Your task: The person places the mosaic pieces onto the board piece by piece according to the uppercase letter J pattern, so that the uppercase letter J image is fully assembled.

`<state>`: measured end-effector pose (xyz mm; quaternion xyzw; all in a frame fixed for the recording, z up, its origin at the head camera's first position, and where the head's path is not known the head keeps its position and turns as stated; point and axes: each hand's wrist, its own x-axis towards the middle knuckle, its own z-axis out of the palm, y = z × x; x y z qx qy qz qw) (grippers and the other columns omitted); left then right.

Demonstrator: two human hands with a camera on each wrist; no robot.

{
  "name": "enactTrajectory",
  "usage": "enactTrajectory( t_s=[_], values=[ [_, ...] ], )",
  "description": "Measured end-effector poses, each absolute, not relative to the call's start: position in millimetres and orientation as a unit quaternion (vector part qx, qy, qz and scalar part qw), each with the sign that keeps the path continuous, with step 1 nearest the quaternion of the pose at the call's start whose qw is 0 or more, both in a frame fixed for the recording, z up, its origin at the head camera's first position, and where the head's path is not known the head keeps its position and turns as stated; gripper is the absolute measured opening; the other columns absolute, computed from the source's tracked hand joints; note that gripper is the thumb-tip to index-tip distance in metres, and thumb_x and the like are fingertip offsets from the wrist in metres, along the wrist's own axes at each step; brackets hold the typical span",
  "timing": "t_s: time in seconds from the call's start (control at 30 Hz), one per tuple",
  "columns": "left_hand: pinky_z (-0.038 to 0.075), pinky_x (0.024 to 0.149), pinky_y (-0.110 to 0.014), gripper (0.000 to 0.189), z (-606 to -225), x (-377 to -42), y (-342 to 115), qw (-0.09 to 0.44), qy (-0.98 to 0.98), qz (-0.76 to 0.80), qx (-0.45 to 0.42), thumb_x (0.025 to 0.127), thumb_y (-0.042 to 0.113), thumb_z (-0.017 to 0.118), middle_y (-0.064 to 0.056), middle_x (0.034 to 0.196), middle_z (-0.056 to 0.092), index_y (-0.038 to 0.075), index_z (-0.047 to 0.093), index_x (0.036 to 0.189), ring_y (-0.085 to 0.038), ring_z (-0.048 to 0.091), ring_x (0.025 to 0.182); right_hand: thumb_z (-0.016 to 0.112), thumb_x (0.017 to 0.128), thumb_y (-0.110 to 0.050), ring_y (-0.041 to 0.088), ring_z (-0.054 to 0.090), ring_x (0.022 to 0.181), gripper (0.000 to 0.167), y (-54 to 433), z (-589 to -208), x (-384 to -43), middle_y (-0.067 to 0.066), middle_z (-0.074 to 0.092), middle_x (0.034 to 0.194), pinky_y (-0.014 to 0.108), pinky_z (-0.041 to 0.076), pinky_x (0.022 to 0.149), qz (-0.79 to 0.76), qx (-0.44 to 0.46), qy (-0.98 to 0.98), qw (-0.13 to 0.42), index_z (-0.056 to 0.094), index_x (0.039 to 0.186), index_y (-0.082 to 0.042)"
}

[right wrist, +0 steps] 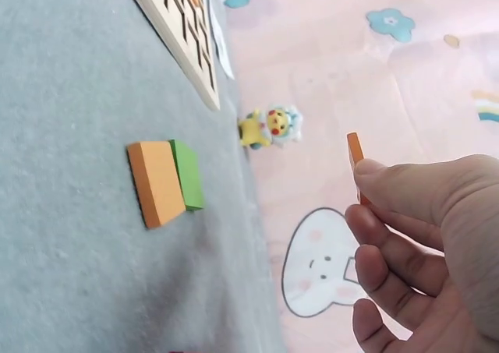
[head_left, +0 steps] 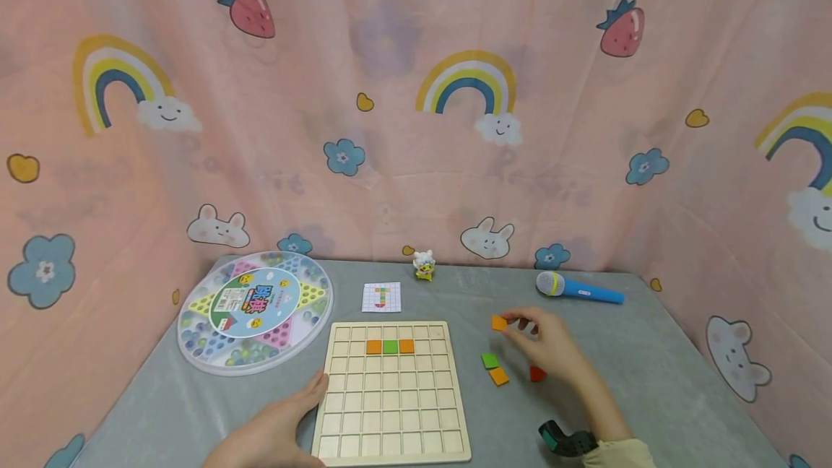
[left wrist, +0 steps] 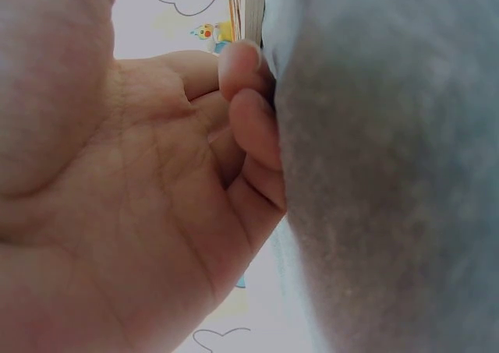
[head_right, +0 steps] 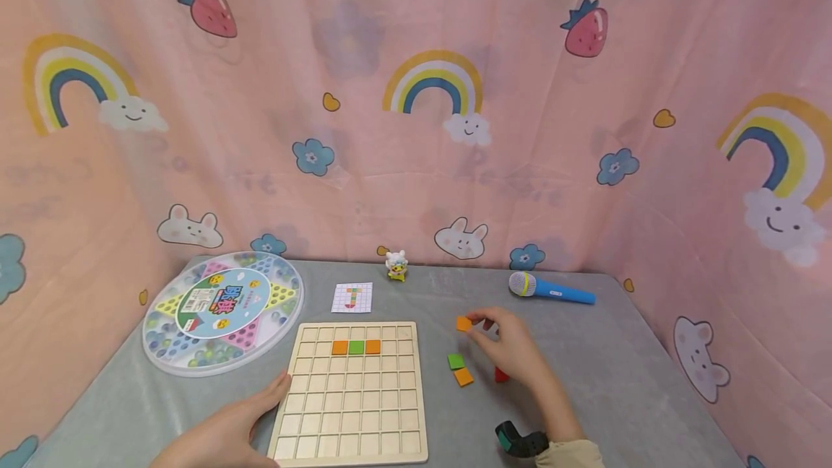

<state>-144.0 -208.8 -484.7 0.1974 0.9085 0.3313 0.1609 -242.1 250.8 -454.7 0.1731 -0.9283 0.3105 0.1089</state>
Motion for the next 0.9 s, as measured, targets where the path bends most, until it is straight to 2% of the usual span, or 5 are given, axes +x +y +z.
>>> enactTrajectory(
  t_s=[0.17, 0.4, 0.7, 0.9],
  values=[
    [0.045, 0.114, -0.051, 0.131, -483.4, -144.0, -208.0, 0.168, 0.908, 0.331, 0.192, 0.068, 0.049, 0.098, -0.021, 0.173, 0.025, 0.000, 0.027, 0.167, -0.047, 0.039, 0.149, 0.079, 0.095, -0.012, 0.016, 0.059, 0.092, 0.022, 241.9, -457.9, -242.7, 0.001, 0.075, 0.109, 0.034, 0.051, 0.078, 0.301, 0.169, -0.933, 0.106, 0.078, 0.117, -0.008],
    [0.041, 0.115, -0.060, 0.131, -480.7, -144.3, -208.5, 0.182, 0.903, 0.342, 0.185, 0.069, 0.046, 0.099, -0.021, 0.174, 0.023, 0.000, 0.025, 0.167, -0.048, 0.036, 0.151, 0.079, 0.095, -0.013, 0.015, 0.060, 0.090, 0.020, 221.6, -467.1, -243.2, 0.000, 0.075, 0.106, 0.033, 0.053, 0.077, 0.313, 0.163, -0.932, 0.078, 0.079, 0.115, -0.010],
    [0.043, 0.115, -0.054, 0.127, -478.5, -143.9, -207.6, 0.175, 0.904, 0.336, 0.198, 0.071, 0.041, 0.099, -0.024, 0.173, 0.023, -0.002, 0.027, 0.166, -0.048, 0.037, 0.150, 0.082, 0.093, -0.013, 0.013, 0.061, 0.089, 0.019, 181.5, -477.2, -240.8, -0.002, 0.075, 0.103, 0.034, 0.052, 0.077, 0.325, 0.168, -0.930, 0.046, 0.079, 0.112, -0.011],
    [0.044, 0.114, -0.055, 0.126, -479.3, -143.5, -207.3, 0.172, 0.906, 0.333, 0.198, 0.071, 0.041, 0.099, -0.024, 0.173, 0.024, -0.002, 0.027, 0.166, -0.049, 0.038, 0.150, 0.081, 0.092, -0.010, 0.011, 0.058, 0.082, 0.018, 153.4, -484.6, -243.9, -0.003, 0.071, 0.094, 0.027, 0.050, 0.072, 0.335, 0.213, -0.917, 0.036, 0.078, 0.109, -0.008]
  ],
)
